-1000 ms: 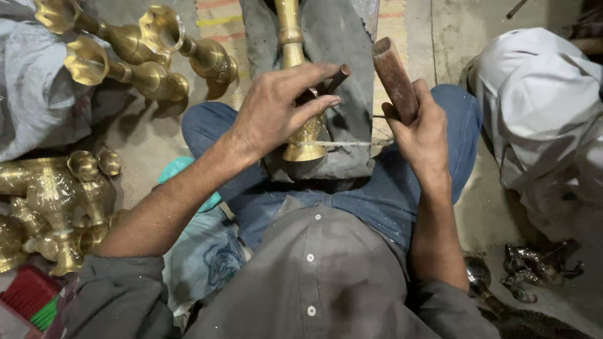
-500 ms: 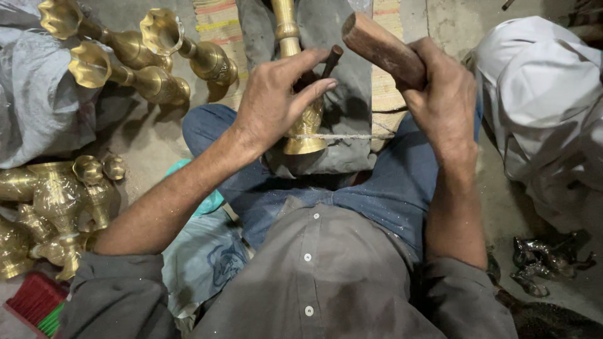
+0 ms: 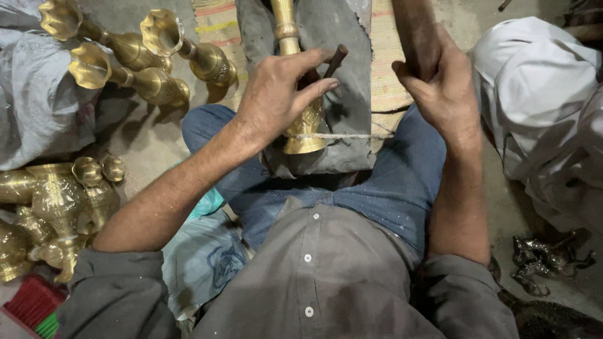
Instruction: The person sits cross-legged on the floor with a brass vase held against a cloth pad on their lap. They hold a chisel against the vase surface and strike it with a wooden mallet, repositioning the chisel repeatedly to work the decorated surface, rotating the vase as they go.
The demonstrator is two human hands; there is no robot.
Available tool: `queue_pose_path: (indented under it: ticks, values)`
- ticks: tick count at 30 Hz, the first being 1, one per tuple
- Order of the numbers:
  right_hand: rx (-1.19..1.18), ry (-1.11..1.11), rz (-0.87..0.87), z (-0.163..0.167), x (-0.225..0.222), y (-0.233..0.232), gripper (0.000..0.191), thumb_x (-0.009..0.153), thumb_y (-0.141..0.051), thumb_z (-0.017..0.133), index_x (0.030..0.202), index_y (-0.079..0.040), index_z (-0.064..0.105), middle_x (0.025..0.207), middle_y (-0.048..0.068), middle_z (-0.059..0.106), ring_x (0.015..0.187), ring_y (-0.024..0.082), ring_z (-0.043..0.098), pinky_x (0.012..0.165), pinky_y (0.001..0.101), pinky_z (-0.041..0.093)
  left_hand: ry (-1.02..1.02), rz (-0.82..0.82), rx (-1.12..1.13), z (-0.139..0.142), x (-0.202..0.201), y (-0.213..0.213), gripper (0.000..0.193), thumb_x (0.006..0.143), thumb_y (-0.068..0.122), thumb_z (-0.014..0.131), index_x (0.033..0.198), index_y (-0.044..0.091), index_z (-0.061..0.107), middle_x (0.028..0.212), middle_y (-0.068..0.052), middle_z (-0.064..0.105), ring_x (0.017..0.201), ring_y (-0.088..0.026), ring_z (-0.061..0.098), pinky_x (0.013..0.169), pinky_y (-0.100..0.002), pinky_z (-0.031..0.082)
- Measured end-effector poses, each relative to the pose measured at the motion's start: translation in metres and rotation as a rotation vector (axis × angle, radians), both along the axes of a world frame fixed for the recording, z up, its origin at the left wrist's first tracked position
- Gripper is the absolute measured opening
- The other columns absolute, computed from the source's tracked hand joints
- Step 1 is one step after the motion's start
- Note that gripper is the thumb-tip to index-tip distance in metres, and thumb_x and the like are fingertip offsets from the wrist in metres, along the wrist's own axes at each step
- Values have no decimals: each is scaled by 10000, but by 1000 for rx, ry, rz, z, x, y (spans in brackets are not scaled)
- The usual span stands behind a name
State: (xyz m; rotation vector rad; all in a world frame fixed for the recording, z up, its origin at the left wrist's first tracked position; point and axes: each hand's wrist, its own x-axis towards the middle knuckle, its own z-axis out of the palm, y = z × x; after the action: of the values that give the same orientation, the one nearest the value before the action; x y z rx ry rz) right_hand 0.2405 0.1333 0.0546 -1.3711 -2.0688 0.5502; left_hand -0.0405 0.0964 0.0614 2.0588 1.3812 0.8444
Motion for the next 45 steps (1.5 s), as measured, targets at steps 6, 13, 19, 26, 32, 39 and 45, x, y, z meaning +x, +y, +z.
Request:
queue_pose_path:
  ticks: [6, 13, 19, 26, 32, 39, 45]
  values:
    - [-125, -1, -3, 1, -3, 1, 322, 960, -132, 855, 1066, 19, 590, 894, 174, 676, 813, 295, 692, 724, 416, 550, 51, -39, 129, -4, -2, 3, 373, 979, 279, 798, 1262, 64, 682, 1018, -121, 780, 869, -230, 773, 782, -381, 635]
    - [-402, 399, -7, 3, -11, -1, 335, 958, -133, 760, 1229, -44, 585, 996, 157, 729, 834, 252, 735, 737, 388, 596, 67, -50, 138, 2, -1, 5, 353, 986, 290, 789, 1238, 65, 688, 992, -124, 777, 850, -272, 764, 775, -415, 616]
    - [-255, 352, 69, -3, -3, -7, 324, 1005, -80, 766, 1273, -16, 596, 1027, 171, 723, 901, 318, 698, 807, 419, 562, 34, -55, 48, 7, -1, 5, 355, 980, 277, 791, 1245, 63, 688, 920, -139, 760, 813, -291, 756, 703, -421, 589]
    - [-150, 131, 51, -11, -2, -8, 286, 965, -74, 795, 1173, -1, 614, 974, 185, 721, 886, 325, 698, 789, 406, 543, 0, -97, 54, 9, -4, 2, 378, 972, 281, 806, 1260, 62, 698, 905, -156, 743, 806, -304, 748, 711, -423, 588]
    - [-52, 197, 103, -19, -1, -16, 277, 942, 12, 735, 1165, 41, 573, 1009, 207, 706, 902, 335, 691, 779, 422, 537, -18, -125, 91, 7, -4, 2, 366, 995, 299, 796, 1260, 69, 692, 951, -133, 761, 844, -272, 764, 750, -401, 607]
    - [-90, 47, 24, -28, 9, -24, 213, 982, -5, 772, 1073, 41, 585, 921, 171, 692, 840, 245, 688, 732, 369, 520, 18, -107, -9, 9, -5, 3, 379, 967, 304, 801, 1252, 72, 706, 870, -139, 750, 793, -277, 760, 703, -420, 593]
    - [-124, 165, 0, -32, 10, -28, 214, 1009, -16, 765, 1112, 45, 587, 960, 155, 712, 851, 195, 701, 772, 327, 551, 27, -139, 69, 9, -4, 3, 360, 974, 298, 797, 1243, 72, 719, 929, -135, 762, 831, -302, 750, 725, -428, 595]
